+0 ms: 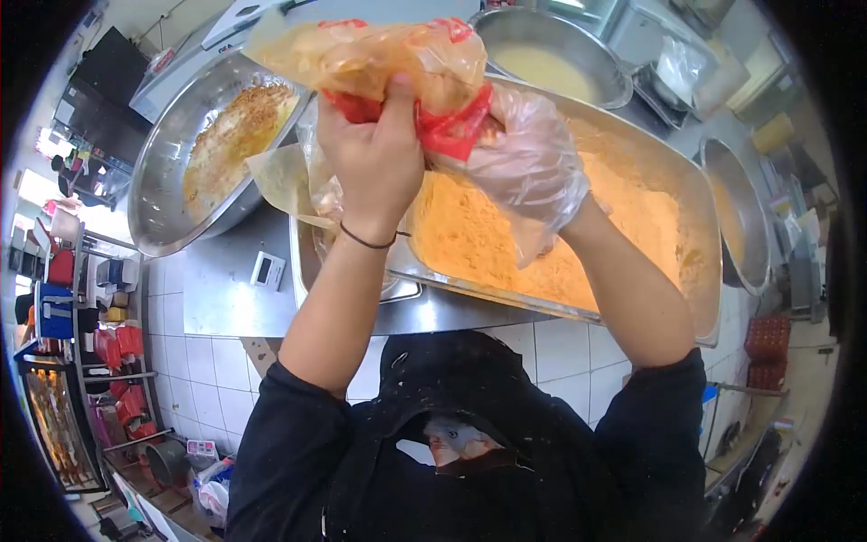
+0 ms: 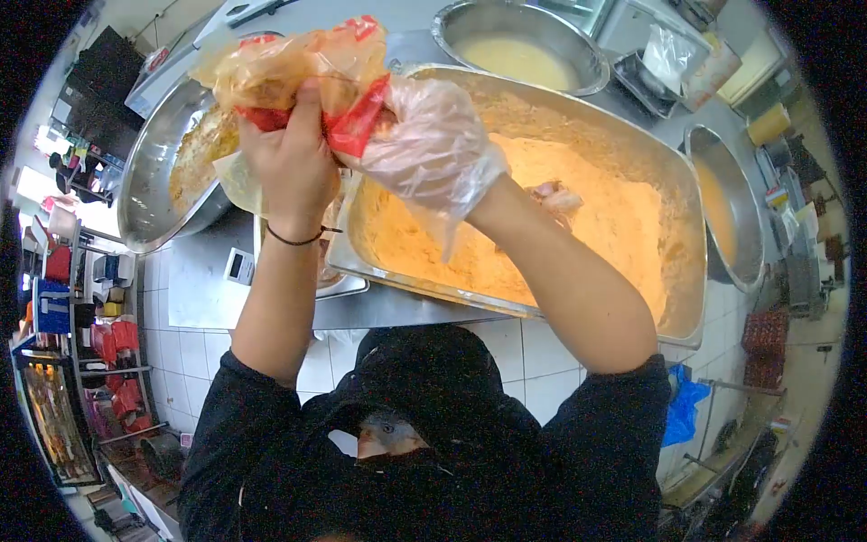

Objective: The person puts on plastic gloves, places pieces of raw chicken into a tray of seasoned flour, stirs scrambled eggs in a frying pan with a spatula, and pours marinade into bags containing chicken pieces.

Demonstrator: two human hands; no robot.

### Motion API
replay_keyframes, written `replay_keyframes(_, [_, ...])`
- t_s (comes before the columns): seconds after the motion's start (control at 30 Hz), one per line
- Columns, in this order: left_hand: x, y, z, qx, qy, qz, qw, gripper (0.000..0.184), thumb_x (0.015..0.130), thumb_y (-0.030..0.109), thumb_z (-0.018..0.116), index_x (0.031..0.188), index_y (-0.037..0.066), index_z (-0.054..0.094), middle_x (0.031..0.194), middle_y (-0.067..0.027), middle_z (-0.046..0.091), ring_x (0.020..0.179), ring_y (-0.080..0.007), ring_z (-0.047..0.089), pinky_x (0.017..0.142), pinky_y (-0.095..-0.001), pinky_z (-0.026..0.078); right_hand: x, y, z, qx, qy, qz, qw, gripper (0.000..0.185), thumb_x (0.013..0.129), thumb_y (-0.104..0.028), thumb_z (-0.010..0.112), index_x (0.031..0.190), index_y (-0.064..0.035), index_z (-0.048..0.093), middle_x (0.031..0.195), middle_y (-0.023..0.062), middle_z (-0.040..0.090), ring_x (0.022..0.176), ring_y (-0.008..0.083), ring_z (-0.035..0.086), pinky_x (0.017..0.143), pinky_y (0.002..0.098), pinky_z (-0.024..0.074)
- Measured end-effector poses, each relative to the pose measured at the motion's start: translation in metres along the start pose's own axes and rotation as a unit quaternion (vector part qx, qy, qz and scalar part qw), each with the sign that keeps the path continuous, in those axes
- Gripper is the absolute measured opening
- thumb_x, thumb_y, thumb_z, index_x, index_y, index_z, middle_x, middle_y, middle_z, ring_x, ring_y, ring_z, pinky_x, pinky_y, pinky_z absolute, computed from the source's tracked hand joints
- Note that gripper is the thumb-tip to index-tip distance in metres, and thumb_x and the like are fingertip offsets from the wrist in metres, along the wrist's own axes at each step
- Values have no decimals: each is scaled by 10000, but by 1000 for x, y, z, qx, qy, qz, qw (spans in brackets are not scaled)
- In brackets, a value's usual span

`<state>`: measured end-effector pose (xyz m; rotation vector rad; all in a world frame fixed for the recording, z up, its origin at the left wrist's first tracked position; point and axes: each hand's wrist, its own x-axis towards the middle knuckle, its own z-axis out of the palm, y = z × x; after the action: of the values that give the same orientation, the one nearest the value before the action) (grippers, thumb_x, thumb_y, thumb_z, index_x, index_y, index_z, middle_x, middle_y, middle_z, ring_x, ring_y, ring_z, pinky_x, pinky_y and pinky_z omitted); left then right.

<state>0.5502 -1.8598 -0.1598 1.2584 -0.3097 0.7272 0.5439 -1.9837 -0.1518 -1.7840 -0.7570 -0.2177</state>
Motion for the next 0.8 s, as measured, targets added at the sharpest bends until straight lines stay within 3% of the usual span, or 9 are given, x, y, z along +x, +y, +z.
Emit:
replay_keyframes(0.03, [-1,-1,0,-31,21,19,999,287,800,29,568,1058,-18,453,987,-78,557,898,-135,531,787,-268,423,-2,-10,-3,278,-11,70,958,347,744,-123,647,1030,25,518,965,75,599,846,133,582,754,262,478])
replay_keyframes(0.17, [0,0,-12,-157,75,-19,985,333,796,-3,557,1106,-6,434,1035,-78,537,932,-153,519,808,-282,427,-23,-25,-25,207,-5,146,967,324,752,-62,630,1033,40,505,963,64,590,877,116,566,741,238,486])
replay_keyframes(0.27, [-5,-7,-12,-138,62,-15,988,357,795,-13,554,1125,-2,418,1059,-81,525,956,-158,511,816,-284,427,-33,-21,-38,146,5,217,965,387,701,-54,673,1047,13,513,920,72,593,791,117,586,723,246,493])
replay_keyframes(0.37, [-5,-9,-16,-176,112,-34,977,362,792,-20,549,1128,15,420,1060,-78,524,962,-170,514,826,-306,443,-45,-38,-58,90,4,303,949,323,723,-74,648,1009,-5,516,893,88,582,753,125,584,684,266,506])
replay_keyframes(0.47, [5,-8,-43,-175,143,-62,972,315,819,53,528,1122,34,445,1081,-85,525,978,-207,526,805,-354,475,-64,-28,-79,245,115,288,919,259,745,-80,625,975,-48,511,866,92,618,701,143,630,492,260,508])
replay_keyframes(0.53, [10,-13,-72,-206,116,-130,963,301,845,118,502,1130,36,449,1097,-90,522,994,-233,527,802,-382,478,-80,-14,-102,191,162,315,916,305,749,-72,614,1028,-43,494,858,99,610,697,157,623,527,270,522])
replay_keyframes(0.67, [3,-4,-92,-172,173,-176,954,339,874,214,445,1159,30,437,1139,-104,504,1041,-267,503,854,-424,443,-107,20,-140,54,166,364,915,375,751,-43,602,1085,19,442,882,127,577,749,197,605,648,338,549])
replay_keyframes(0.73, [-2,-9,-106,-189,157,-189,951,361,879,236,432,1170,23,427,1154,-113,495,1057,-273,491,880,-438,422,-110,19,-141,83,217,397,888,372,756,-48,599,1079,37,435,913,126,568,764,198,601,650,342,542])
replay_keyframes(0.8, [-10,-15,-113,-182,173,-186,950,359,877,220,441,1173,20,420,1170,-120,485,1075,-263,478,909,-431,398,-122,39,-152,117,216,362,899,341,770,-68,595,1053,38,438,923,131,558,748,205,603,643,347,540])
